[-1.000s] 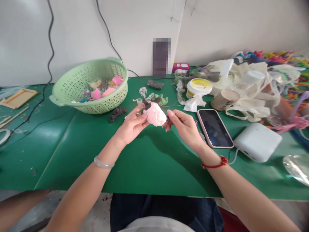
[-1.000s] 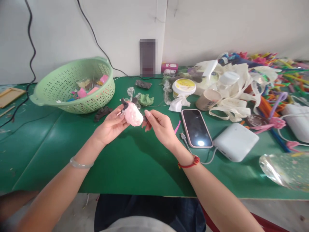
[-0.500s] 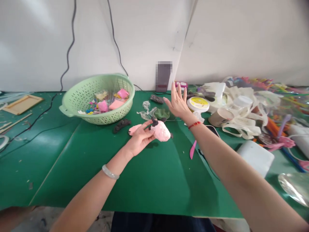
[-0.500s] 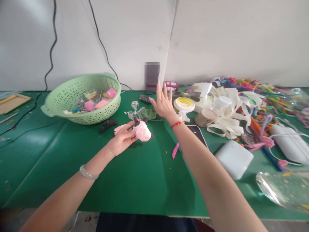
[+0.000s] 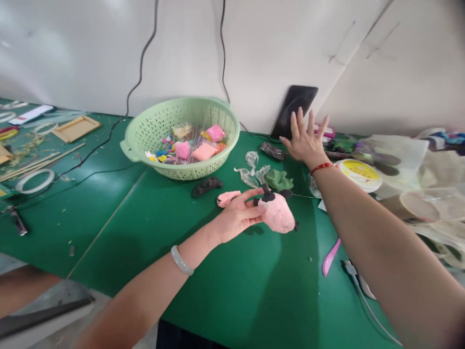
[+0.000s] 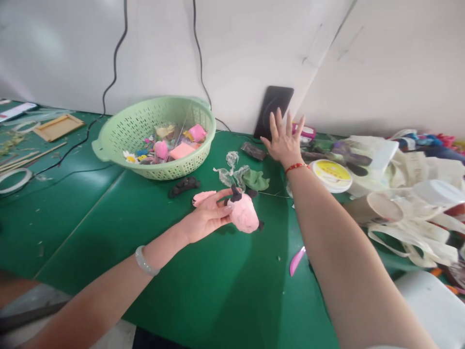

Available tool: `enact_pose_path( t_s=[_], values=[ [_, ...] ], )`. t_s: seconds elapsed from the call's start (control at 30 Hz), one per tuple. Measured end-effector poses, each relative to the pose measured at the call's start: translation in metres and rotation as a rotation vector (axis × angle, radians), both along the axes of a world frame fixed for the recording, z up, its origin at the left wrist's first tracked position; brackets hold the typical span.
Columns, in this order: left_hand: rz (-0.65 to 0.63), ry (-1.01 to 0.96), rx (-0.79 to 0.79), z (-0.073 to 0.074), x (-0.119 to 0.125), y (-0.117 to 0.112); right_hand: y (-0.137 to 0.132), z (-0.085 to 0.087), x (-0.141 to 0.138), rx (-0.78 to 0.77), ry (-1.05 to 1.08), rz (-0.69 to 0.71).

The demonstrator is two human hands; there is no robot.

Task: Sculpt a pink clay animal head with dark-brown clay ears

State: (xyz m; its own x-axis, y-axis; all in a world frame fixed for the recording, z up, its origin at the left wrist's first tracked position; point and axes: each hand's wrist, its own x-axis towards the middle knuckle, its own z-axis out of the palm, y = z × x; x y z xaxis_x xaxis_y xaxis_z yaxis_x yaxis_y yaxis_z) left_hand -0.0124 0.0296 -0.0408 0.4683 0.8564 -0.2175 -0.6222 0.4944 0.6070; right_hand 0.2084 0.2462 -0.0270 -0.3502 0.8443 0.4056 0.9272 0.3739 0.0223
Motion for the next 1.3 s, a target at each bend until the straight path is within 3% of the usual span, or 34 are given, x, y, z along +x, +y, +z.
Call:
enact_pose_path(
  t_s=[0.1,0.3,0.4,0.5,0.67,0.83,1.3],
  values=[
    [-0.003,-0.001,-0.001,-0.001,0.0,0.0,-0.006,0.003,0.001,-0.005,0.002,-0.013],
    [-0.009,0.009,0.009,0.005,0.0,-0.003,-0.032,0.025,0.017,0.107,0.102,-0.013],
    [0.007,0.019,0.003,0.007,0.001,-0.003,-0.029,0.03,0.017,0.014,0.249,-0.105],
    [0.022,0.03,0.009,0.006,0.0,-0.002,-0.011,0.025,-0.006,-0.098,0.471,-0.289],
    [0.039,0.077,-0.015,0.006,-0.002,-0.001,0.03,0.008,-0.06,0.026,0.758,-0.497],
    [0.032,0.075,-0.041,0.008,-0.003,-0.001,0.044,-0.002,-0.068,0.074,0.777,-0.567],
    [0.074,0.076,-0.075,0.009,-0.004,0.003,0.041,0.008,-0.062,0.026,0.736,-0.562]
  ],
)
